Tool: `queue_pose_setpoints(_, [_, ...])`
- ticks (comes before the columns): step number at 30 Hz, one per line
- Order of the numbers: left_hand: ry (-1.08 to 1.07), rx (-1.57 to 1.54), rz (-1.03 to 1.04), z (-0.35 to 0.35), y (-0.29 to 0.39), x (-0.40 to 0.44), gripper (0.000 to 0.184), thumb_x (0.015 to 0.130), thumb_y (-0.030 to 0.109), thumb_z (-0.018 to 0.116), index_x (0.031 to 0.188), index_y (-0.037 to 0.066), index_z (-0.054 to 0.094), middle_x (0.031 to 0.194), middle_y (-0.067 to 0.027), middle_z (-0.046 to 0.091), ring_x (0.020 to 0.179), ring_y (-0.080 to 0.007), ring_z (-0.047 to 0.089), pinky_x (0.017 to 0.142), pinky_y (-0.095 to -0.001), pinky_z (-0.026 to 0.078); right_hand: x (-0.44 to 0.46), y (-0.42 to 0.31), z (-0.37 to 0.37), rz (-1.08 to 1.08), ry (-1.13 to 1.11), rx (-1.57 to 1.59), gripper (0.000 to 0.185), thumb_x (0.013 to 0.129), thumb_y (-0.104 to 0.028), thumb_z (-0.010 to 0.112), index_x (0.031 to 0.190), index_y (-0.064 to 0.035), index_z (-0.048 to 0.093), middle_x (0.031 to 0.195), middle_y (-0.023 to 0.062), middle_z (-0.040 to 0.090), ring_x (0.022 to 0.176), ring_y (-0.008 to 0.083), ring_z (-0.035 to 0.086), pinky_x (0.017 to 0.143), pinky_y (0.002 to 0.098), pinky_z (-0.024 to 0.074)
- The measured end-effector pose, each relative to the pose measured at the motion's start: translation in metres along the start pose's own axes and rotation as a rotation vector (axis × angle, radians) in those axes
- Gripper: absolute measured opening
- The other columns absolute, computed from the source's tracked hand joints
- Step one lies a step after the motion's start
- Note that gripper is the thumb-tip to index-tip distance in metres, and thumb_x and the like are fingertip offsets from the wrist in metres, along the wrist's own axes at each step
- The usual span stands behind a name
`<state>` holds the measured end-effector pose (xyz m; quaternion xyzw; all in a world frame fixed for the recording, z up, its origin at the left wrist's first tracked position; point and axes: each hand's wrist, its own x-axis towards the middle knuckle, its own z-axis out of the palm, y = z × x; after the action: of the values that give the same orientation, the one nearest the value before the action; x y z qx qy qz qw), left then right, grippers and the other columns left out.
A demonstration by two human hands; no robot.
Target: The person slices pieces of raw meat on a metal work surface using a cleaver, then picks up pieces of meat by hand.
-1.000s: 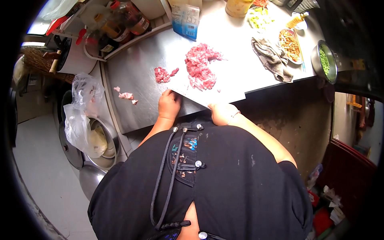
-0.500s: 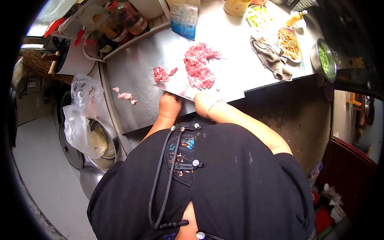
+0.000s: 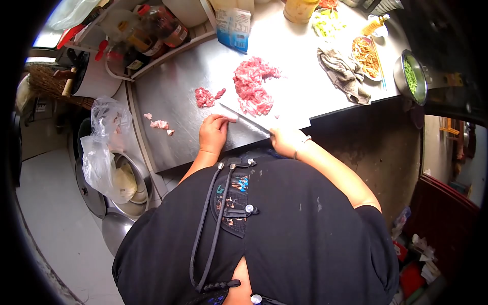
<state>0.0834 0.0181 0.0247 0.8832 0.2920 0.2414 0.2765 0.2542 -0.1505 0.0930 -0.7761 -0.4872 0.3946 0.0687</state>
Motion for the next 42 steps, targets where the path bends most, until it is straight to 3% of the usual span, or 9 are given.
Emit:
queue_pose_setpoints(6, [0.0,0.165,-0.029,0.007,-0.01,-0.005,0.011,0.069,0.009,0.067,0.079,0.005,0.067,0.087,-0.0078,0.062,0.082,-0.028,0.059,0.075,-0.0366,0.049,0.004,-0.021,0.005,-0.044,0.023,-0.069,0.028,0.08,-0.008,0.047,0.103,-0.0025,0.063,0.088,0.0215,0.065,0.085,0.0341,0.063,0.078,0.0409,0.0487])
queue_pose_setpoints(15, [0.08,0.071,0.043,0.012,-0.016,-0.005,0.01,0.067,0.007,0.066,0.076,0.005,0.067,0.084,-0.0087,0.063,0.081,-0.028,0.059,0.074,-0.0364,0.049,0.016,-0.017,0.005,0.01,-0.119,-0.047,0.033,0.078,-0.005,0.047,0.108,-0.0026,0.061,0.095,0.0221,0.064,0.092,0.0343,0.062,0.083,0.0399,0.0473])
queue_pose_setpoints(23, [-0.044,0.182,-0.006,0.01,-0.019,-0.003,0.01,0.064,0.011,0.068,0.072,0.006,0.066,0.079,-0.0116,0.061,0.075,-0.0307,0.059,0.069,-0.0389,0.05,0.056,-0.049,0.007,-0.012,-0.104,-0.085,0.023,0.074,-0.006,0.052,0.092,0.0007,0.065,0.092,0.0233,0.064,0.089,0.0351,0.063,0.08,0.0413,0.0484])
queue_pose_setpoints(28, [-0.028,0.185,-0.042,0.007,-0.022,-0.003,0.01,0.064,0.01,0.067,0.072,0.005,0.066,0.079,-0.012,0.061,0.075,-0.0316,0.059,0.069,-0.0392,0.05,0.032,-0.041,0.009,0.021,-0.087,-0.135,0.031,0.076,-0.008,0.048,0.103,-0.0006,0.061,0.09,0.0231,0.064,0.089,0.0348,0.063,0.08,0.0421,0.0479])
queue_pose_setpoints(31, [-0.035,0.185,-0.08,0.0,-0.029,0.001,0.011,0.068,0.014,0.067,0.076,0.006,0.067,0.079,-0.0102,0.062,0.077,-0.03,0.059,0.071,-0.038,0.049,0.012,-0.015,0.01,0.021,-0.048,-0.139,0.028,0.08,-0.01,0.049,0.102,-0.0011,0.061,0.09,0.023,0.064,0.087,0.0357,0.062,0.08,0.0426,0.048])
queue_pose_setpoints(33, [0.033,0.071,0.005,-0.003,-0.03,0.004,0.007,0.072,0.012,0.067,0.077,0.007,0.067,0.083,-0.0088,0.064,0.081,-0.0283,0.059,0.074,-0.0369,0.048,0.007,-0.002,0.006,0.058,-0.123,-0.05,0.024,0.081,-0.011,0.048,0.095,0.0022,0.062,0.092,0.0255,0.063,0.09,0.0365,0.062,0.081,0.0424,0.0479])
queue_pose_setpoints(40, [-0.117,-0.08,-0.008,-0.01,-0.015,0.002,0.012,0.073,0.009,0.068,0.085,0.006,0.066,0.087,-0.0097,0.063,0.08,-0.0293,0.061,0.072,-0.0361,0.049,0.002,-0.013,0.01,-0.023,-0.004,0.071,0.025,0.084,-0.016,0.05,0.1,0.0009,0.06,0.087,0.0256,0.062,0.084,0.04,0.061,0.078,0.0446,0.0476])
queue_pose_setpoints(42, [-0.067,-0.057,-0.033,-0.007,-0.013,0.0,0.012,0.074,0.01,0.068,0.085,0.006,0.066,0.087,-0.0101,0.063,0.079,-0.0298,0.061,0.071,-0.0362,0.049,0.005,-0.02,0.009,-0.037,0.007,0.008,0.026,0.083,-0.015,0.051,0.102,-0.0009,0.06,0.085,0.0248,0.063,0.082,0.0393,0.061,0.077,0.0436,0.0479])
